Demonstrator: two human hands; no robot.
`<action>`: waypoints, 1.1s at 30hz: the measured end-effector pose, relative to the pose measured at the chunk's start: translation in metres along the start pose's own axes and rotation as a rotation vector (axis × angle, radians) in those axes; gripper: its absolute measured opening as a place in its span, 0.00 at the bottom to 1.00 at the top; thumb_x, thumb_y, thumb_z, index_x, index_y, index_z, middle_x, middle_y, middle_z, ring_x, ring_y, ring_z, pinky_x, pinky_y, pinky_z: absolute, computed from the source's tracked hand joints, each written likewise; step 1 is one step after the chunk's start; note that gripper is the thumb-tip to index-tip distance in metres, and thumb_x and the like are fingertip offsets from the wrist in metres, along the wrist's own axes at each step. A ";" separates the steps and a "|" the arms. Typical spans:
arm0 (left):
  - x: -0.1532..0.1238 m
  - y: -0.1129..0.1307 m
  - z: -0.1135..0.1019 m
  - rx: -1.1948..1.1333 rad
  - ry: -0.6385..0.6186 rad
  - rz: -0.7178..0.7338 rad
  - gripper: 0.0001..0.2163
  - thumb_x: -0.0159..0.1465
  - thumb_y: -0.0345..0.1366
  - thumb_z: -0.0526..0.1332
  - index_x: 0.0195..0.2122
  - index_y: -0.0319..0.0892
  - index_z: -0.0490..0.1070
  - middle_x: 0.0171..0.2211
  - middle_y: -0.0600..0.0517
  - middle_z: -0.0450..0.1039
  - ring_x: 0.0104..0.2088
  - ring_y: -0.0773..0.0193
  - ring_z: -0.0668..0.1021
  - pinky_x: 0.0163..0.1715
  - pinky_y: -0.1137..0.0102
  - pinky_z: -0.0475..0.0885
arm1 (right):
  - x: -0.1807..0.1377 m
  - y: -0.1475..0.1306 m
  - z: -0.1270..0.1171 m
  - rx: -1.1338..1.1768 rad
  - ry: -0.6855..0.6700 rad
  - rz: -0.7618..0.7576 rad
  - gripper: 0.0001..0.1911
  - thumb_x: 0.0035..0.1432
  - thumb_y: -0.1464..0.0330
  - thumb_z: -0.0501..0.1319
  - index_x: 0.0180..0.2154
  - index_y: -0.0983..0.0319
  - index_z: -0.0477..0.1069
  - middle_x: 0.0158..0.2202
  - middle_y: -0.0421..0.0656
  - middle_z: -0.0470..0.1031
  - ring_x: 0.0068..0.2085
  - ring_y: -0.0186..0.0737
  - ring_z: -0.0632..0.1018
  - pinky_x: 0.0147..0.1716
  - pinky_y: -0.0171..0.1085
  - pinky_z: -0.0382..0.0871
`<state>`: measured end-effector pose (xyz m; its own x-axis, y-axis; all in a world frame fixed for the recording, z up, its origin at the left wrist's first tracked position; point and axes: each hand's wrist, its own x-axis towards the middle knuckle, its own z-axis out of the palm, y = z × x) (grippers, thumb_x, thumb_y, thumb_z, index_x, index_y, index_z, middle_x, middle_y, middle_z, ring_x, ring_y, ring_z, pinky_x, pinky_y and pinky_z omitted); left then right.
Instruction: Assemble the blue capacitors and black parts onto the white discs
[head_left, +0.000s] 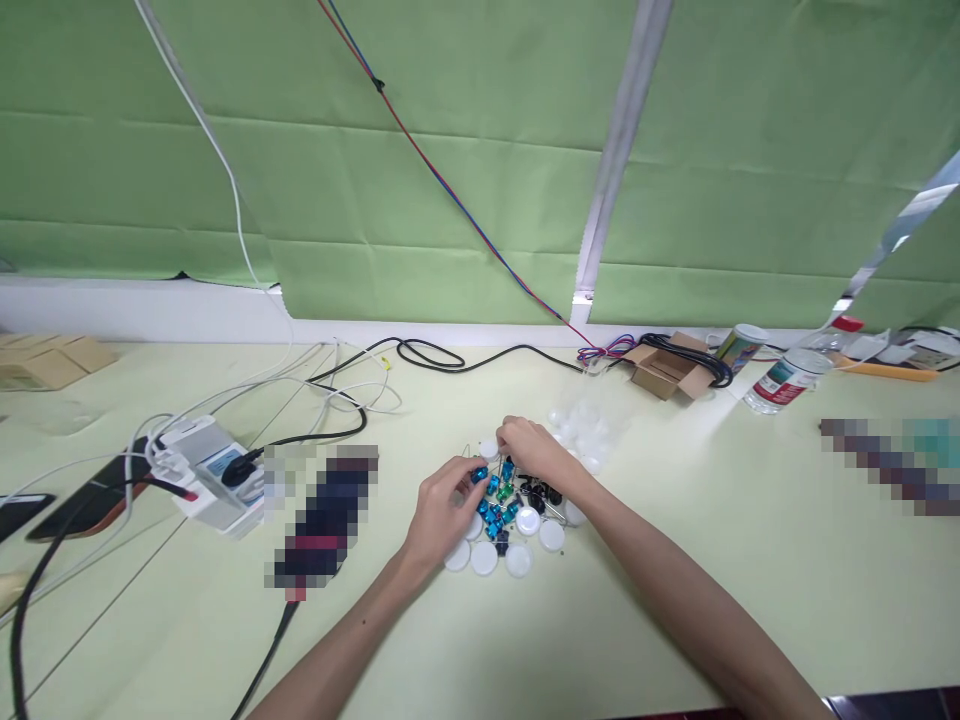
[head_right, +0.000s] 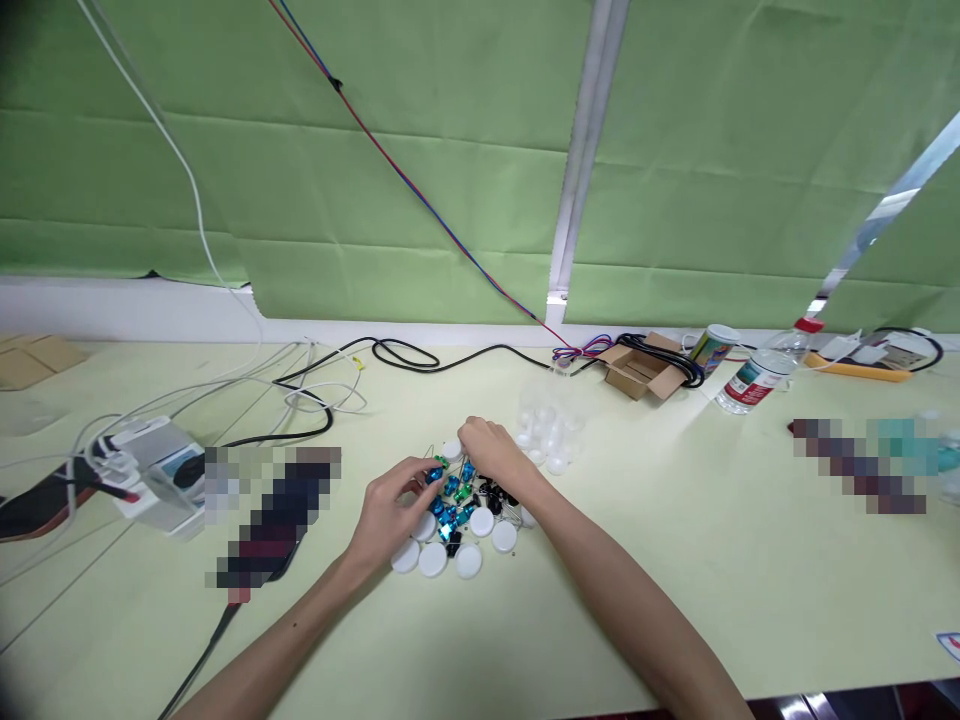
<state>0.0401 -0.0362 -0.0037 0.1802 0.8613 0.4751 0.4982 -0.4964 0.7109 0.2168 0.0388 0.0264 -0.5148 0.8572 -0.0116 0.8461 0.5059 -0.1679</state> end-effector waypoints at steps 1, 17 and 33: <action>0.000 0.000 0.000 0.008 0.000 0.003 0.07 0.65 0.37 0.59 0.42 0.44 0.74 0.37 0.51 0.76 0.29 0.68 0.74 0.32 0.71 0.73 | 0.001 0.001 0.001 0.002 0.000 -0.009 0.10 0.58 0.79 0.54 0.34 0.64 0.73 0.41 0.48 0.72 0.35 0.38 0.72 0.29 0.34 0.54; 0.001 -0.001 0.000 0.052 -0.010 0.020 0.07 0.65 0.37 0.59 0.42 0.44 0.74 0.36 0.51 0.75 0.29 0.67 0.73 0.32 0.71 0.72 | 0.004 0.009 0.003 0.109 0.021 -0.031 0.09 0.55 0.78 0.56 0.31 0.63 0.73 0.39 0.47 0.74 0.38 0.39 0.73 0.31 0.33 0.56; 0.001 0.003 -0.001 0.078 -0.002 0.032 0.07 0.65 0.36 0.59 0.42 0.43 0.73 0.37 0.50 0.77 0.28 0.68 0.74 0.31 0.71 0.72 | 0.004 0.014 0.006 0.196 0.036 -0.077 0.09 0.56 0.78 0.56 0.31 0.63 0.73 0.37 0.44 0.72 0.37 0.36 0.70 0.34 0.32 0.57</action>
<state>0.0407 -0.0371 -0.0005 0.1984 0.8453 0.4961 0.5563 -0.5139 0.6531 0.2253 0.0488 0.0176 -0.5685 0.8216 0.0427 0.7599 0.5443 -0.3553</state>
